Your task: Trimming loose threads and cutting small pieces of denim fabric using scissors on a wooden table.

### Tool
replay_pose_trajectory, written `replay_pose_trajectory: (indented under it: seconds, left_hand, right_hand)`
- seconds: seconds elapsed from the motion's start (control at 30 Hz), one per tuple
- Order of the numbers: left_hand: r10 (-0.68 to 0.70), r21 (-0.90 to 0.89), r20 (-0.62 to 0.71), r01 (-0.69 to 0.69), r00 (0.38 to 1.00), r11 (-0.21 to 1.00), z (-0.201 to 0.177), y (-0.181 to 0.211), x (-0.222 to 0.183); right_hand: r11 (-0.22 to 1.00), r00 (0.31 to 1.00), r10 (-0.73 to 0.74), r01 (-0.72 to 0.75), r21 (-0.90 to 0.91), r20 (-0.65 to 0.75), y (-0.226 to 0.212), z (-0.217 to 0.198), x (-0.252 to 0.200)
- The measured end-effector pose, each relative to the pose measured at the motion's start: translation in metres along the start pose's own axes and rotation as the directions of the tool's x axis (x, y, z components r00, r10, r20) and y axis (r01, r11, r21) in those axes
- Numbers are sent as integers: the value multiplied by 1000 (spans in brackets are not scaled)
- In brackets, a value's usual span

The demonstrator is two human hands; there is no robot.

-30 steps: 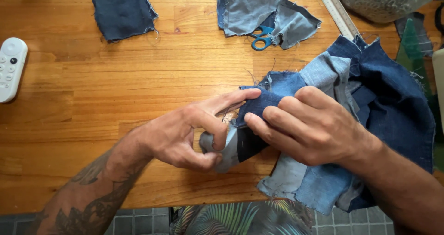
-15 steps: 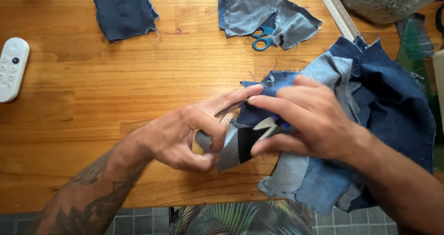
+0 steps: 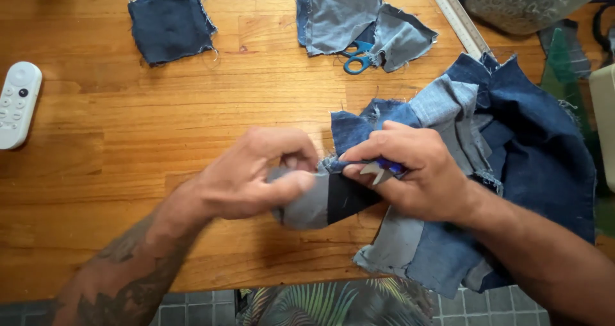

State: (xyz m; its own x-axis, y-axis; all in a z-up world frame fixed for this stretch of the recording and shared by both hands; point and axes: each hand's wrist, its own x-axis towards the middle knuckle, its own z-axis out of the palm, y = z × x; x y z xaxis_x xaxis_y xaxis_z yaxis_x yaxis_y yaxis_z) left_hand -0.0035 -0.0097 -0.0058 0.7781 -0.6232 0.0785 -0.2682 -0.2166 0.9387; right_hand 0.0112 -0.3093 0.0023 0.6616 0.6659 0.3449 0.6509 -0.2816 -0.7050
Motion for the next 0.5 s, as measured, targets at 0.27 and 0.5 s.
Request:
replay_pose_trajectory:
  seconds: [0.27, 0.5]
  left_hand:
    - [337, 98, -108, -328, 935, 940, 19, 2, 6]
    - [459, -51, -88, -465, 884, 884, 22, -3, 5]
  right_hand:
    - [985, 983, 169, -166, 41, -67, 4, -3, -7]
    - [951, 956, 281, -266, 158, -80, 12, 2, -10]
